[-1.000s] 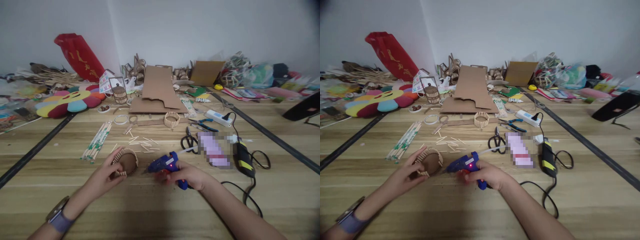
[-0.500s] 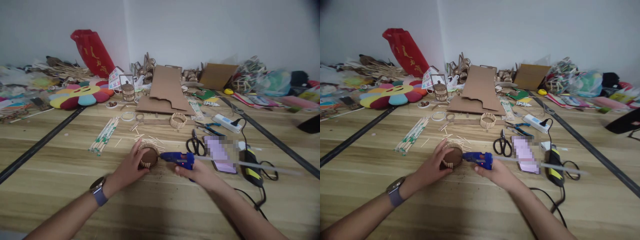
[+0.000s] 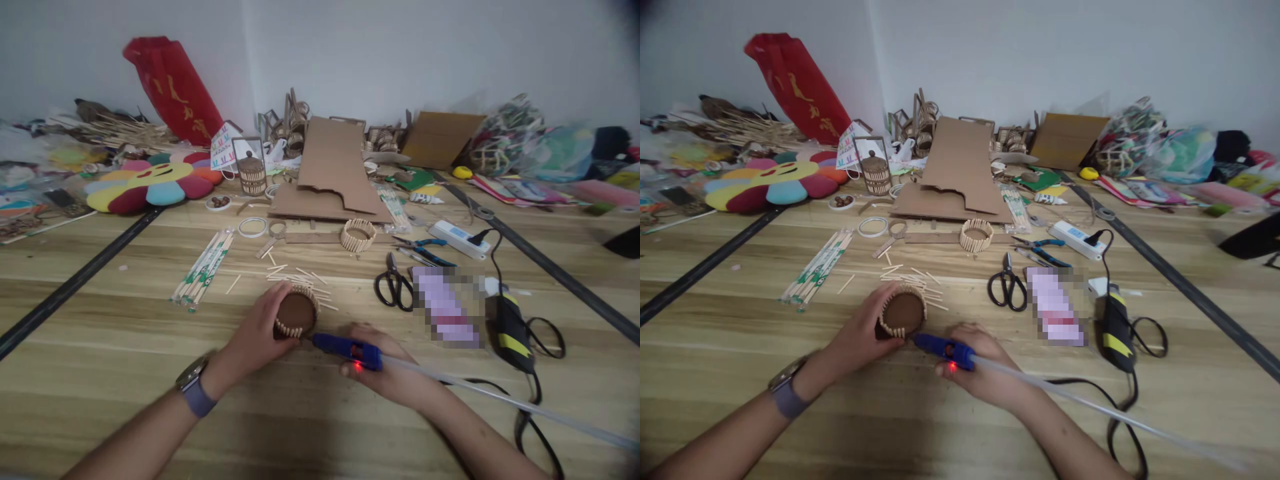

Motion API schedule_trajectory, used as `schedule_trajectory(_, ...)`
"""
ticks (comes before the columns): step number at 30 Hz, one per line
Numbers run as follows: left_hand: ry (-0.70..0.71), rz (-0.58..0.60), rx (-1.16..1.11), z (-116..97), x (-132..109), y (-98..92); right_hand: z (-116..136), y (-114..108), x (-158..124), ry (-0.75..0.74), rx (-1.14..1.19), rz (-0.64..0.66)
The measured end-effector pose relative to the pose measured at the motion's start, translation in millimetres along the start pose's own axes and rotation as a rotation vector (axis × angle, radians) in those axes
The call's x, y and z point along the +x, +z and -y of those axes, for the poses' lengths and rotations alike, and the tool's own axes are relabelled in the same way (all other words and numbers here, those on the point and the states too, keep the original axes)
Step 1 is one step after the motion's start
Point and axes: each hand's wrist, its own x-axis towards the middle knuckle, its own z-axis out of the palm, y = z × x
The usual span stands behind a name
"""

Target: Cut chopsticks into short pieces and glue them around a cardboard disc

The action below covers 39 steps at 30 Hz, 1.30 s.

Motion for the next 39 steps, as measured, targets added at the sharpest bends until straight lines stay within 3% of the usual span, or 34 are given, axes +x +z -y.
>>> schedule_trajectory(4, -0.022, -0.004, 0.011, 0.3, -1.9, -0.2, 2.8, 4.8, 2.6, -0.015, -0.057, 0.051)
schedule_trajectory(10, -0.049, 0.013, -0.006, 0.3, -1.3, -1.0, -0.4, 7.6, 1.2, -0.034, -0.082, 0.024)
schedule_trajectory(19, -0.114, 0.047, -0.082, -0.9, -1.4, -1.4, 2.6, 5.4, 2.4, 0.022, -0.093, 0.056)
schedule_trajectory(39, -0.102, 0.054, -0.072, -1.3, -0.9, -1.7, 1.9, 6.5, 1.9, 0.047, -0.116, 0.066)
